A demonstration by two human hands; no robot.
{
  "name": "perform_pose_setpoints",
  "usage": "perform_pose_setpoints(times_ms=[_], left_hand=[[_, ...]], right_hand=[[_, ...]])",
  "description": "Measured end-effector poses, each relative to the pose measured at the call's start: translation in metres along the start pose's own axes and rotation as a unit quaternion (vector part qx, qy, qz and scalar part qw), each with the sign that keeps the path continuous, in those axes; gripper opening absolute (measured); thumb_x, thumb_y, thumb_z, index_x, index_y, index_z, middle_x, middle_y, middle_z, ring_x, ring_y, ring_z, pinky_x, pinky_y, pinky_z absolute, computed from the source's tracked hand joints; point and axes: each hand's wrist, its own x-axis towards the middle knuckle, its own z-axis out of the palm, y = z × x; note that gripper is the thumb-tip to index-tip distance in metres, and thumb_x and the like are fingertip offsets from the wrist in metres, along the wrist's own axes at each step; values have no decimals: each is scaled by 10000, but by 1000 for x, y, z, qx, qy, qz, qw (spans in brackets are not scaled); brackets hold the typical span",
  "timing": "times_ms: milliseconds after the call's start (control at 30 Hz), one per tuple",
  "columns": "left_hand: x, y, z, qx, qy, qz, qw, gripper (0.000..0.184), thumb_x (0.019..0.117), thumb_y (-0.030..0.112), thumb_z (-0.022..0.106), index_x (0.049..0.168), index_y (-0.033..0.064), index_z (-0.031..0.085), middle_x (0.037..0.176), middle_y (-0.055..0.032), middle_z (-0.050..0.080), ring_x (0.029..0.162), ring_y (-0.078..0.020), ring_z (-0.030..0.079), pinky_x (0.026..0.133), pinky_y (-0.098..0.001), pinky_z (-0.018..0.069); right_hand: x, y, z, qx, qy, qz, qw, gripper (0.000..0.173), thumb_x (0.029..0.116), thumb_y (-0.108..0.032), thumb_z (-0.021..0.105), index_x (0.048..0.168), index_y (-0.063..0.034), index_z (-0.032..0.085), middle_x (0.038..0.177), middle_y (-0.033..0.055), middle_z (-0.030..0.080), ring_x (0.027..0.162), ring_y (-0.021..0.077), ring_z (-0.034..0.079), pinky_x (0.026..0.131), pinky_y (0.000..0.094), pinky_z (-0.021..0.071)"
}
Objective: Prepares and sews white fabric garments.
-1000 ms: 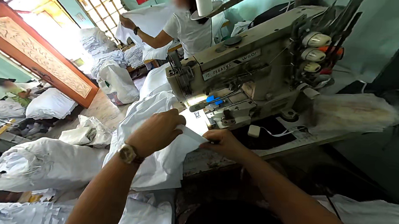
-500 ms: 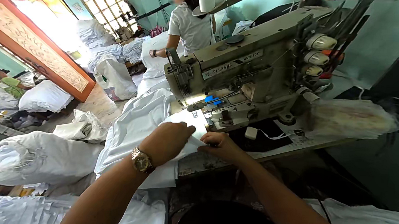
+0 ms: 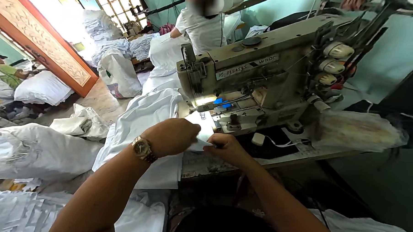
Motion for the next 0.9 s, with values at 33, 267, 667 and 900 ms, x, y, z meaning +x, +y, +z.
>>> perform_pose_setpoints(times_ms=[33,267,667,900], left_hand=[[0,1,-2,-18,-12,3,1000,210,1013,292,638,1076,94,666,847,-84,671,810,-263,667,721,-488,537],[-1,1,4,43,25,-1,999,361,1029,365,587,885,56,706,913,-118,653,804,-272,661,703,-478,540],[-1,4,11,13,75,23,997,118,990,174,629,1003,100,721,872,-91,682,818,-279,686,692,-495,554],[4,-4,15,5,59,37,998,112,950,205,659,968,137,746,930,-68,657,863,-243,664,713,-471,539]], right_hand=[[0,0,0,5,0,0,1000,213,922,-246,744,898,-34,755,899,13,700,799,-13,605,723,155,507],[4,-1,0,2,10,9,1000,190,938,-230,716,912,-49,765,901,-1,714,778,-26,609,705,151,507],[3,-2,2,8,18,4,1000,168,932,-215,723,908,-53,759,908,-10,717,772,-40,612,697,139,512],[2,-1,1,2,14,0,1000,176,921,-230,744,926,-56,767,920,0,716,764,-33,603,674,135,498]])
